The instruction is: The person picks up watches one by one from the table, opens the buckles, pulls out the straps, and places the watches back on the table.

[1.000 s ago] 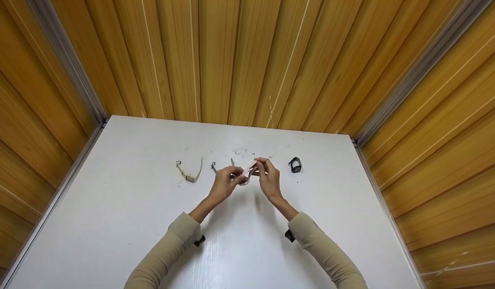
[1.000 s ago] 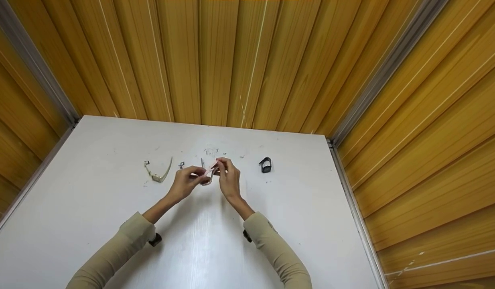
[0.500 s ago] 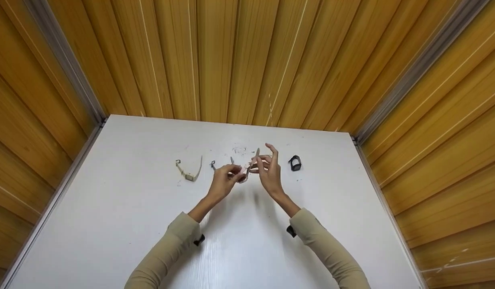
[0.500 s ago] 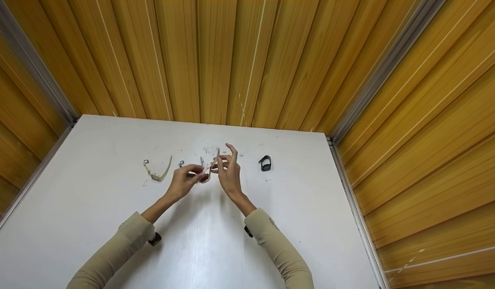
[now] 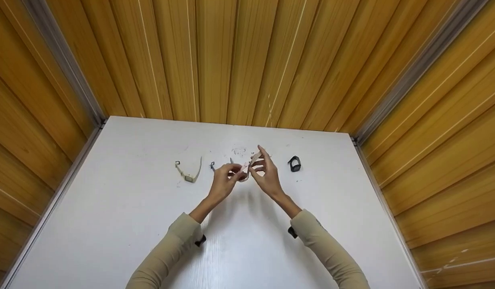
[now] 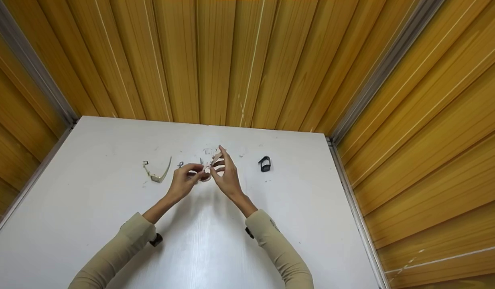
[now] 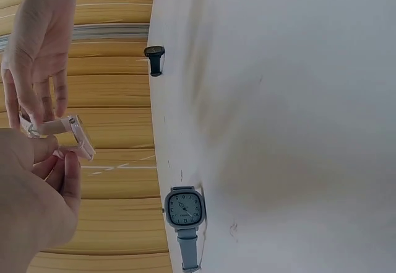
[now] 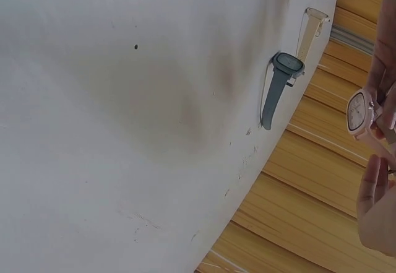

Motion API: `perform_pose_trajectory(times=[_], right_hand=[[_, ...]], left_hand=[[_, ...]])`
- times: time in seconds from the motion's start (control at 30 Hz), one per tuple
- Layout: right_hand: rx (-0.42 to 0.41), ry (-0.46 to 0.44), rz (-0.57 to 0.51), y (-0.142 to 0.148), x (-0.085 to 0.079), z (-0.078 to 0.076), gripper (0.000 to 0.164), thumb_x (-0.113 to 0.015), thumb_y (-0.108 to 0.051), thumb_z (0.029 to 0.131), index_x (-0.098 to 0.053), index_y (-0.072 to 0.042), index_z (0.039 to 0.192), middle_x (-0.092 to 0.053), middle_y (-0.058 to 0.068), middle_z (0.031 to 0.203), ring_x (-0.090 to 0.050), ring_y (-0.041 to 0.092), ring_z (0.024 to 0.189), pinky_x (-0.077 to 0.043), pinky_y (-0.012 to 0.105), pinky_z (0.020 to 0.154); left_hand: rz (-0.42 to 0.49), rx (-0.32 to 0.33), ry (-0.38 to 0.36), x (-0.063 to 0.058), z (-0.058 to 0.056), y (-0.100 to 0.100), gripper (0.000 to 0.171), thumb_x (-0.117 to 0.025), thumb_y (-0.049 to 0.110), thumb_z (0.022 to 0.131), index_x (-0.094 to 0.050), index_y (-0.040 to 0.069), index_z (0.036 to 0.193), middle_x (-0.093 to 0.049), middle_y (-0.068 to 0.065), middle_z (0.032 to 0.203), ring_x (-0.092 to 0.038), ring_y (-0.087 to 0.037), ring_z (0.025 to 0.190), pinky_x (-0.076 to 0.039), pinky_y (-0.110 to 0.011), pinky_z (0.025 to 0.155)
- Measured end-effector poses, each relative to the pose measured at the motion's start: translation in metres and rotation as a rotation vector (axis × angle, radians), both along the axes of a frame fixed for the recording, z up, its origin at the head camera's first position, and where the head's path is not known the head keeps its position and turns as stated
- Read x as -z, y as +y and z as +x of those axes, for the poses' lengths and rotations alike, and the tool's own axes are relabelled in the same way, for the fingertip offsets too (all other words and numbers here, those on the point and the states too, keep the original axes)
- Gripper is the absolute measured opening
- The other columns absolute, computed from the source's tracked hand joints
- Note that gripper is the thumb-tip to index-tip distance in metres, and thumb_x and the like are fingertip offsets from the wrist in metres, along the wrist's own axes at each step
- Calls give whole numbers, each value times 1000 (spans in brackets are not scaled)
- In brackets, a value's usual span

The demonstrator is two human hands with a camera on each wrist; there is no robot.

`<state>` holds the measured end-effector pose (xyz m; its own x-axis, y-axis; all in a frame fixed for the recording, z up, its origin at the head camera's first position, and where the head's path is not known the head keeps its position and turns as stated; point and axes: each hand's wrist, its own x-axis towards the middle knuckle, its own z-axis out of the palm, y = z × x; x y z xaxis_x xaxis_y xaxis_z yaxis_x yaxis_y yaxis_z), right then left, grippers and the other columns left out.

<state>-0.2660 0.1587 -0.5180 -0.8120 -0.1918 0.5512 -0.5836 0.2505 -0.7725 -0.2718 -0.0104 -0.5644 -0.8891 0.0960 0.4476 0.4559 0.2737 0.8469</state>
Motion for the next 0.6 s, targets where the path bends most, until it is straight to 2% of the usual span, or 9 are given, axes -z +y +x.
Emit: perform_pose_trajectory(times=[0.13,0.23,0.37,0.47,0.6], right_hand=[[12,91,58,-1,2,0,72,-68,20,84,-32,22,147,-60,35,112,-68,46,95,-62,53,78],[23,114,69,-2,3,2,71,-68,21,84,-33,21,146,-63,34,107,-68,46,94,-62,52,79],[55,54,72,-4,10,4,68,-66,18,88,-34,17,147,-67,34,105,-72,46,94,-64,48,79],[70,-7,60,-3,22,-3,68,-63,17,91,-32,13,151,-67,36,108,-72,49,96,-64,48,79],[79,-30,31,1,36,-12,69,-64,14,92,-33,5,154,-70,31,111,-72,49,98,-63,49,81]], left_hand=[[-15,-20,29,1,-1,1,13,-71,-1,92,-73,-6,105,-75,-20,102,-74,-33,90,-64,-40,79],[-21,-31,35,1,0,2,13,-71,-1,92,-73,-6,104,-75,-20,101,-74,-32,90,-64,-38,79],[-25,-14,12,2,2,2,15,-72,2,93,-73,-6,106,-75,-20,101,-74,-30,89,-64,-32,78],[-52,-6,-6,3,3,2,16,-72,4,93,-73,-6,106,-75,-18,100,-75,-29,89,-64,-30,77],[-86,-9,-23,2,2,3,14,-73,3,93,-74,-4,104,-77,-16,98,-75,-27,89,-64,-31,77]])
